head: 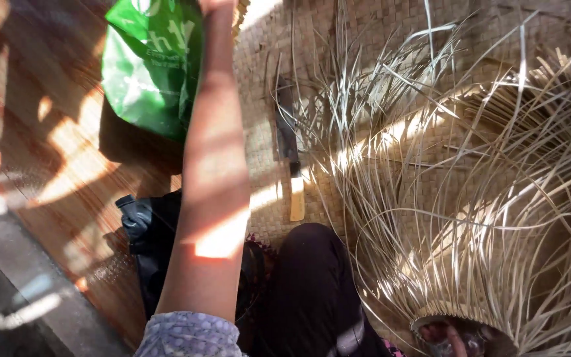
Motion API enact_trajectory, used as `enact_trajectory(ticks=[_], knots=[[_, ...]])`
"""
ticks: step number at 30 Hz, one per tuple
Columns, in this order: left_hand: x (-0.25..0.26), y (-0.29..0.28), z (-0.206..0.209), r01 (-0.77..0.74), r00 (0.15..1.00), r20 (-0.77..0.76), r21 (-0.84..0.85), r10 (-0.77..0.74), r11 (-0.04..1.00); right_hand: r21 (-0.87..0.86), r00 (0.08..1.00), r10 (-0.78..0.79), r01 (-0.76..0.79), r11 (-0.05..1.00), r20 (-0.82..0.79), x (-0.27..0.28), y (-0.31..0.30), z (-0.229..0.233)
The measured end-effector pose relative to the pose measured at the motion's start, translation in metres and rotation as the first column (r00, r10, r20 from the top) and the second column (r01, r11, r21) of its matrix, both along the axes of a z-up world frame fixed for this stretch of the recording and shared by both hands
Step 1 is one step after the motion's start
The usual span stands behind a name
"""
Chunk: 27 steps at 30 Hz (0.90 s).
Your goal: Weaving dried straw strips into a circular pattern to create the base of a hat or basket
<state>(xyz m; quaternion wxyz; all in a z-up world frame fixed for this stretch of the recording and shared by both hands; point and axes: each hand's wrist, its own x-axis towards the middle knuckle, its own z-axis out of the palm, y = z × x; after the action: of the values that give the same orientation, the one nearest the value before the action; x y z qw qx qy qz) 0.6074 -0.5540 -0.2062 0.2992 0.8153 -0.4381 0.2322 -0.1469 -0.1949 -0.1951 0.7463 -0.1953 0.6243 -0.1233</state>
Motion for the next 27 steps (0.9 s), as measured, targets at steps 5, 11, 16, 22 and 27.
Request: enact_trajectory(ticks=[5, 11, 16, 22, 27], knots=[[0.101, 0.037, -0.066, -0.102, 0.992, -0.078, -0.035, 0.099, 0.994, -0.556, 0.883, -0.160, -0.128, 0.822, -0.441, -0.027, 0.128, -0.127], [-0.047, 0.132, 0.224, 0.481, 0.763, -0.355, -0.246, -0.540, 0.841, -0.514, 0.867, -0.471, 0.333, 0.791, -0.164, 0.038, 0.074, -0.016], [-0.151, 0.253, 0.370, 0.832, 0.504, -0.280, -0.096, -0.817, 0.546, -0.497, 0.797, -0.517, 0.602, 0.626, 0.314, 0.117, 0.015, 0.116], [-0.205, 0.372, 0.381, 0.915, 0.191, -0.379, -0.266, -0.905, 0.305, -0.950, 0.965, -0.131, -0.250, -0.185, -0.228, 0.195, -0.002, 0.186], [-0.215, 0.424, 0.350, 0.904, 0.083, -0.503, -0.325, -0.860, 0.277, -0.557, 0.806, -0.362, 0.588, 0.587, 0.469, 0.243, 0.013, 0.157]])
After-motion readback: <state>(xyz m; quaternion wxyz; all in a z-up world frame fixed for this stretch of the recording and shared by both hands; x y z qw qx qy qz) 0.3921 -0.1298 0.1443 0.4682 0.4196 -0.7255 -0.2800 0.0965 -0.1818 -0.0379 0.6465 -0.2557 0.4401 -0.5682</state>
